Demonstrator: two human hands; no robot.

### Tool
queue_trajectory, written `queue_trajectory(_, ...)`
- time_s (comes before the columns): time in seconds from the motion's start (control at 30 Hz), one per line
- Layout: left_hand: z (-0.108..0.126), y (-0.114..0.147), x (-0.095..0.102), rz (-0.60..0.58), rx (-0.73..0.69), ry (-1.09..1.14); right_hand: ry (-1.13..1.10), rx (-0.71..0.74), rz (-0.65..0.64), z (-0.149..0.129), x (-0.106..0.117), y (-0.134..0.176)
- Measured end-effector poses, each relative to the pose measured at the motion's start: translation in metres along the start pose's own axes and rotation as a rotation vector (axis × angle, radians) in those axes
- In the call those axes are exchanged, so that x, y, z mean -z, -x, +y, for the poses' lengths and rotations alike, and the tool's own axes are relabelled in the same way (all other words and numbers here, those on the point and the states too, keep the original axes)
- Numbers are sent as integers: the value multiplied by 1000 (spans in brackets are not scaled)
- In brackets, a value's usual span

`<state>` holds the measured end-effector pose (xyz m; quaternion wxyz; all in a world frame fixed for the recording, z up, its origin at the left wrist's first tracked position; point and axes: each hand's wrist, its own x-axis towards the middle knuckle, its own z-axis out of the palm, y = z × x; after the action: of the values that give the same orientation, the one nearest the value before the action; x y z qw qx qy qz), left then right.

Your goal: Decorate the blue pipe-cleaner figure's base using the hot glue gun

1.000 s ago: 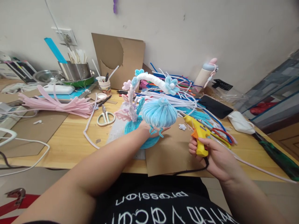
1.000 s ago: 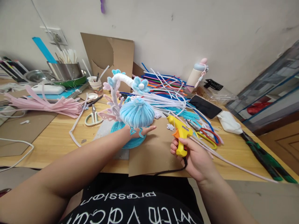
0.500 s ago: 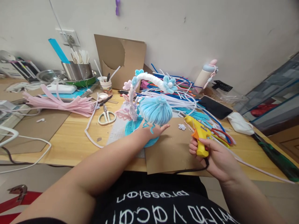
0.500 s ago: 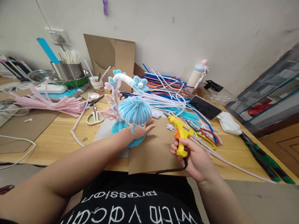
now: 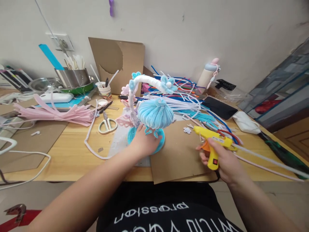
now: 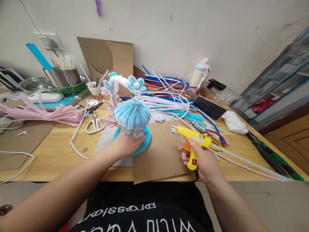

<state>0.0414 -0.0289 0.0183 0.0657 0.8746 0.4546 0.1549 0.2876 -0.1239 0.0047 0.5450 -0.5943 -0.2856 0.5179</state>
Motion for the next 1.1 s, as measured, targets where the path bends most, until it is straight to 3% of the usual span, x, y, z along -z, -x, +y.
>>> queue_trajectory(0.1,-17,33,12,71,96,24,406,87,-5,7,-1,7)
queue_trajectory(0.17,-31,49,15,235,181,100,581,99,-56,9,-11,13)
queue_trajectory(0.23,-42,58,13,307,193,165,682,139,-125,10,-27,20)
queue_trajectory(0.43,-51,65,3,301,136,169,911,609,-322,12,-78,27)
queue_trajectory(0.53,-48,69,0,267,163,163,1049,717,-327,14,-91,26)
queue_trajectory(0.77,-47,75,-4,219,133,145,1229,721,-264,10,-114,20)
queue_trajectory(0.93,-48,75,-5,214,115,140,1339,733,-143,5,-124,15)
queue_trajectory(1.1,-49,76,-6,225,118,136,1434,698,-142,1,-129,14)
